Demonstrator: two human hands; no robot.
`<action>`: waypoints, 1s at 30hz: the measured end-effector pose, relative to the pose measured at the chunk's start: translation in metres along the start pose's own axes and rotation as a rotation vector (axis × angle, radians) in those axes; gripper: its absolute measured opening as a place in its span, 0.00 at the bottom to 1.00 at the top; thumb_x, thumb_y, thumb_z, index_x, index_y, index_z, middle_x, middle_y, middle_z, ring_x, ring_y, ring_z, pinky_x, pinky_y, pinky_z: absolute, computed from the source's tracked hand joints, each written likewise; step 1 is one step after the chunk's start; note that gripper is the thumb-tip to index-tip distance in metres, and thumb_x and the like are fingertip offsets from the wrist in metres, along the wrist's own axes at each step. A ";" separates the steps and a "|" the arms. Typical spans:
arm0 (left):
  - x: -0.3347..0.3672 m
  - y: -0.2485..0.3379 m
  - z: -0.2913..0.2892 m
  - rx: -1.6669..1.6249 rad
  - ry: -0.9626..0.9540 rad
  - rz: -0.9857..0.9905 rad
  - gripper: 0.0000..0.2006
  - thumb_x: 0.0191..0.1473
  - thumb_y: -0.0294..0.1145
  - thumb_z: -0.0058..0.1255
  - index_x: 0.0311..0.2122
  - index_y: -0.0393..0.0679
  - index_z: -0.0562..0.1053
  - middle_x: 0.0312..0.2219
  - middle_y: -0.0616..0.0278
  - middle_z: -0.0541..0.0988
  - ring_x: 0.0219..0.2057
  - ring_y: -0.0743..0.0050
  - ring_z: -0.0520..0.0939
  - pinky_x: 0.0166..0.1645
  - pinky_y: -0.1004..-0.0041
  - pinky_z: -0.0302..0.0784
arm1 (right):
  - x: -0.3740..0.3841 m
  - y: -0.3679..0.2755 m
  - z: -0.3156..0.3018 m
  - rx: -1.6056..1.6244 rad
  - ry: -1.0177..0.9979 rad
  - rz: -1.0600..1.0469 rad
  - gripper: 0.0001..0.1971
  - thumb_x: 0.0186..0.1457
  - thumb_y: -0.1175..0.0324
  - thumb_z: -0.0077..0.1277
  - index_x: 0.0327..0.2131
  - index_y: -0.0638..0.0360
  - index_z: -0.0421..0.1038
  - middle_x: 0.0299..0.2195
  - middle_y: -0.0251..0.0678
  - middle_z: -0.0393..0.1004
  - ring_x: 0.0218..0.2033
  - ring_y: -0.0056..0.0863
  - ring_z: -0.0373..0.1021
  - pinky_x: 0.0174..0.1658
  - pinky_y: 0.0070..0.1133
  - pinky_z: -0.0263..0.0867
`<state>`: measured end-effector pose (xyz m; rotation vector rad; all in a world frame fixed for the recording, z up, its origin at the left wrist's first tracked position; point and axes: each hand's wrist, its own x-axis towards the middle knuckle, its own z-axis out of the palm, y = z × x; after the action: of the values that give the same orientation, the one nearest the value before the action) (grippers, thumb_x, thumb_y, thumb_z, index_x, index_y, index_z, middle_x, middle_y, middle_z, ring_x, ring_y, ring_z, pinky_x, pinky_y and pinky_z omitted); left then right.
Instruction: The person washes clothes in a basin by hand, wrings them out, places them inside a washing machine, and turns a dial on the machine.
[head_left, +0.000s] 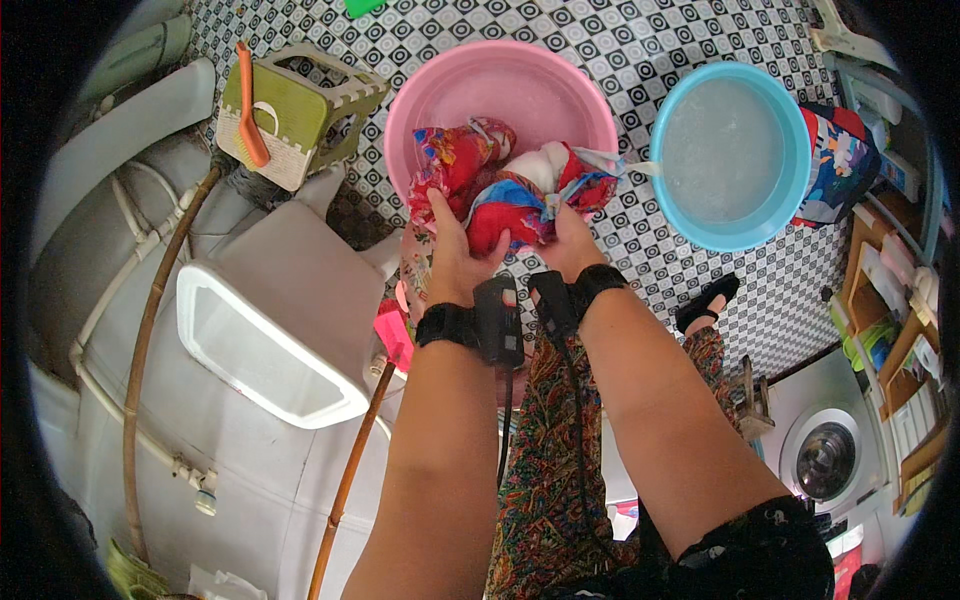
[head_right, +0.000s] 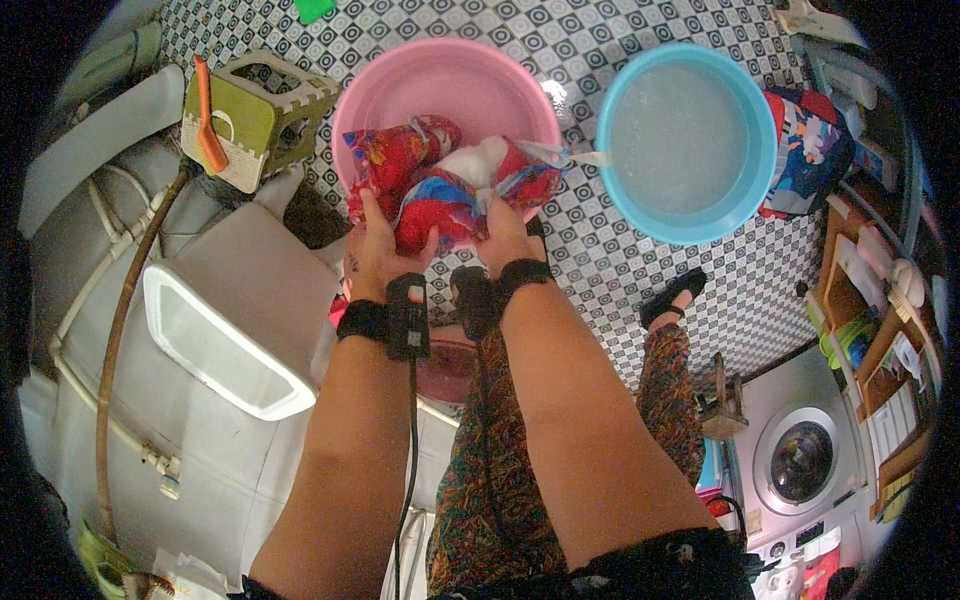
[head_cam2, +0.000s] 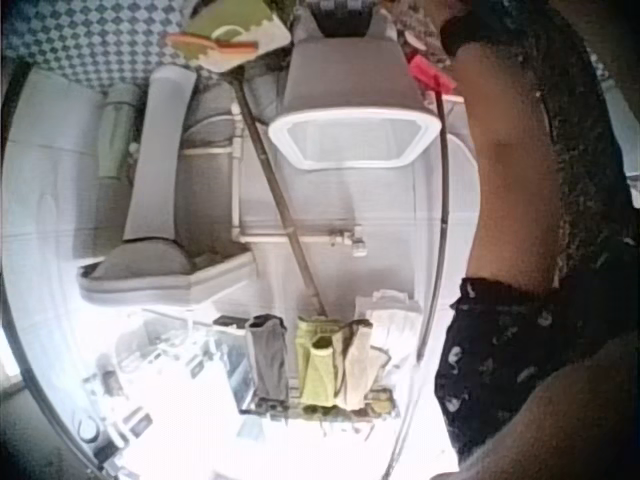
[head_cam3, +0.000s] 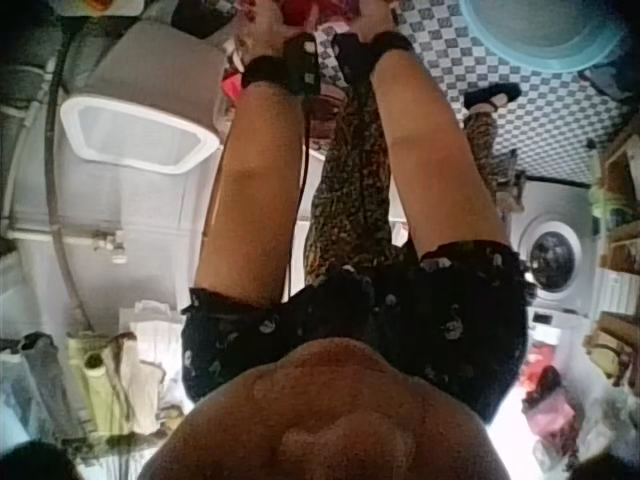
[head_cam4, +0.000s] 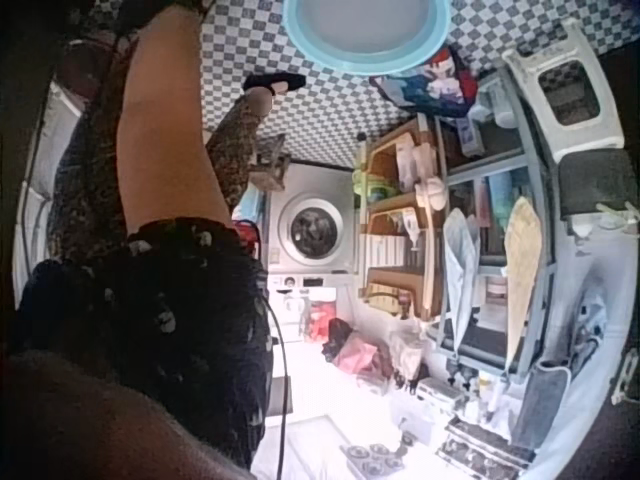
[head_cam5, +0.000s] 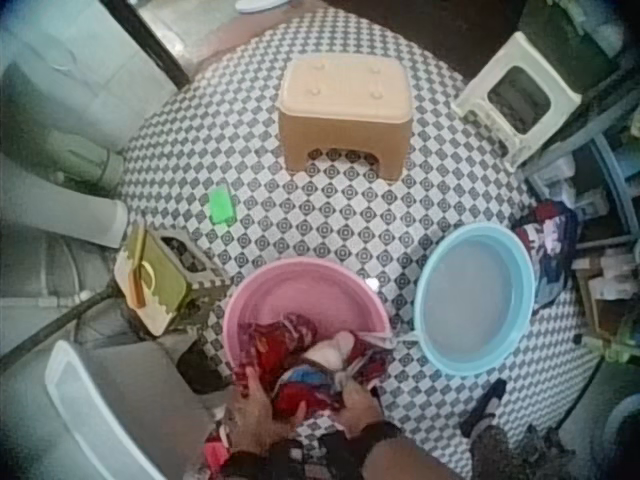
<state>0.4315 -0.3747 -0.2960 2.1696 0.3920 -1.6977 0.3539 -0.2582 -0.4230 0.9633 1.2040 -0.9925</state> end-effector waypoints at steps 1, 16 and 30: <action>-0.006 -0.008 0.015 0.090 -0.052 0.004 0.27 0.46 0.62 0.41 0.45 0.52 0.66 0.38 0.63 0.72 0.39 0.68 0.72 0.35 0.64 0.75 | 0.028 -0.007 -0.035 -0.568 -0.093 -0.468 0.15 0.58 0.62 0.35 0.43 0.60 0.64 0.41 0.41 0.69 0.41 0.36 0.68 0.46 0.36 0.64; -0.047 0.006 -0.059 0.588 -0.383 -0.138 0.33 0.46 0.59 0.47 0.53 0.48 0.59 0.45 0.59 0.69 0.43 0.61 0.73 0.41 0.58 0.73 | -0.101 -0.006 -0.004 -0.008 -0.273 -0.131 0.16 0.54 0.76 0.40 0.47 0.57 0.58 0.41 0.38 0.67 0.41 0.30 0.67 0.43 0.29 0.67; -0.101 -0.025 -0.036 0.566 -0.329 0.334 0.26 0.46 0.29 0.52 0.50 0.37 0.60 0.38 0.55 0.73 0.34 0.68 0.78 0.36 0.71 0.76 | -0.174 -0.037 0.009 -0.256 -0.379 -0.302 0.19 0.50 0.73 0.46 0.48 0.56 0.61 0.38 0.28 0.68 0.38 0.18 0.64 0.40 0.20 0.62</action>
<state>0.4278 -0.3368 -0.1927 2.0741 -0.5717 -2.0794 0.3061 -0.2618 -0.2517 0.3744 1.1358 -1.1632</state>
